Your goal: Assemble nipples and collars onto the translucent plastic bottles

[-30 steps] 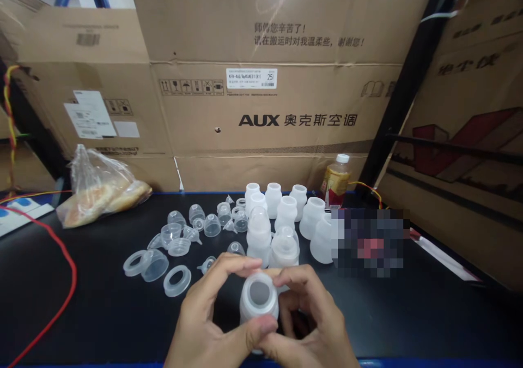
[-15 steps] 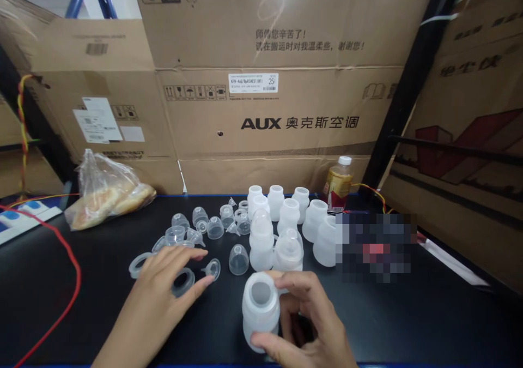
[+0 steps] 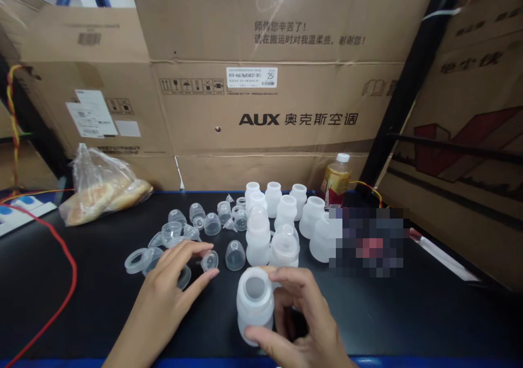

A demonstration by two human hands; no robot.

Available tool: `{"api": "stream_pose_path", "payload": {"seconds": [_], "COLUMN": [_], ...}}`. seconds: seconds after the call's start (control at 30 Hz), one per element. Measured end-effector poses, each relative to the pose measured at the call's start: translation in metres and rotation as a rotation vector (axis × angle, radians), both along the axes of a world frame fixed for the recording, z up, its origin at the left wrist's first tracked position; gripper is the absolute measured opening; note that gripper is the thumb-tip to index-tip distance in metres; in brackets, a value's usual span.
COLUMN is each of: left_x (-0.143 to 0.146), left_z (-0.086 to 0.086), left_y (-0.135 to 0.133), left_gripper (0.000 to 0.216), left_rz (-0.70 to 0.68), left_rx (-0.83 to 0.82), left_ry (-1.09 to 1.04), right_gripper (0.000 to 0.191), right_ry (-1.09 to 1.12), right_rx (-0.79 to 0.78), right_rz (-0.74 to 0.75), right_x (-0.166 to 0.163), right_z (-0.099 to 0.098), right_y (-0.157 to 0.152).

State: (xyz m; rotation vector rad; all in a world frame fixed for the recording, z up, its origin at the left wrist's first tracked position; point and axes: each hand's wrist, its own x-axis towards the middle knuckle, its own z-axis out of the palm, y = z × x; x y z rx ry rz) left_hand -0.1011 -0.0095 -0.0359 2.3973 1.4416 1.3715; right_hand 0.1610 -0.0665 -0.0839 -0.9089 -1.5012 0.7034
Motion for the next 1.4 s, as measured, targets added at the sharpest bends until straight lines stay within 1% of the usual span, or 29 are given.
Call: {"api": "stream_pose_path", "payload": {"seconds": [0.1, 0.13, 0.2, 0.3, 0.4, 0.47, 0.57, 0.63, 0.7, 0.77, 0.87, 0.93, 1.03, 1.2, 1.27, 1.33, 1.4], "left_x": [0.016, 0.023, 0.037, 0.052, 0.058, 0.059, 0.059, 0.061, 0.063, 0.065, 0.066, 0.066, 0.066, 0.068, 0.07, 0.072, 0.073], "left_z": [0.011, 0.017, 0.033, 0.055, 0.066, 0.067, 0.065, 0.065, 0.067, 0.067, 0.064, 0.061, 0.055, 0.049, 0.048, 0.047, 0.046], "left_y": [-0.014, -0.019, -0.027, -0.034, -0.036, -0.038, -0.043, -0.047, -0.049, -0.051, -0.052, -0.052, -0.051, -0.051, -0.05, -0.05, -0.05], "left_gripper": [0.031, 0.029, 0.025, 0.023, 0.023, 0.024, 0.03, 0.038, 0.042, 0.04, 0.039, 0.041, 0.041, 0.029, 0.027, 0.03, 0.029], "left_rz": [-0.052, -0.097, -0.234, -0.362, -0.444, -0.484, -0.469, -0.449, -0.46, -0.438, -0.333, -0.292, -0.286, -0.241, -0.259, -0.269, -0.242], "left_rx": [0.043, 0.052, 0.07, 0.049, -0.016, -0.061, -0.124, -0.128, -0.114, -0.107, -0.069, -0.044, -0.042, -0.031, -0.015, -0.006, -0.014], "left_ry": [-0.32, -0.379, -0.439, -0.364, -0.231, -0.183, -0.154, -0.161, -0.181, -0.207, -0.261, -0.259, -0.218, -0.258, -0.26, -0.249, -0.247], "right_gripper": [0.056, 0.056, 0.056, 0.058, 0.058, 0.057, 0.057, 0.058, 0.059, 0.059, 0.058, 0.059, 0.06, 0.06, 0.062, 0.062, 0.06], "right_ry": [-0.023, -0.026, -0.019, -0.005, -0.004, 0.012, 0.016, -0.016, -0.027, -0.001, 0.018, 0.012, 0.018, 0.032, 0.025, 0.017, 0.015], "right_rx": [-0.016, -0.023, -0.03, 0.007, 0.079, 0.105, 0.148, 0.16, 0.158, 0.145, 0.104, 0.094, 0.108, 0.089, 0.087, 0.093, 0.106], "right_rz": [0.038, 0.056, 0.08, 0.088, 0.137, 0.164, 0.16, 0.161, 0.155, 0.148, 0.143, 0.14, 0.138, 0.163, 0.147, 0.117, 0.099], "right_x": [0.001, 0.002, 0.003, 0.004, 0.004, 0.004, 0.003, 0.003, 0.004, 0.004, 0.005, 0.004, 0.004, 0.004, 0.004, 0.003, 0.003], "right_z": [-0.002, -0.002, -0.003, -0.005, -0.004, -0.001, 0.006, 0.009, 0.008, 0.004, -0.005, -0.009, -0.011, -0.011, -0.009, -0.008, -0.006], "right_y": [0.001, 0.001, 0.002, 0.006, 0.011, 0.013, 0.013, 0.012, 0.012, 0.012, 0.014, 0.015, 0.016, 0.016, 0.016, 0.016, 0.016]}}
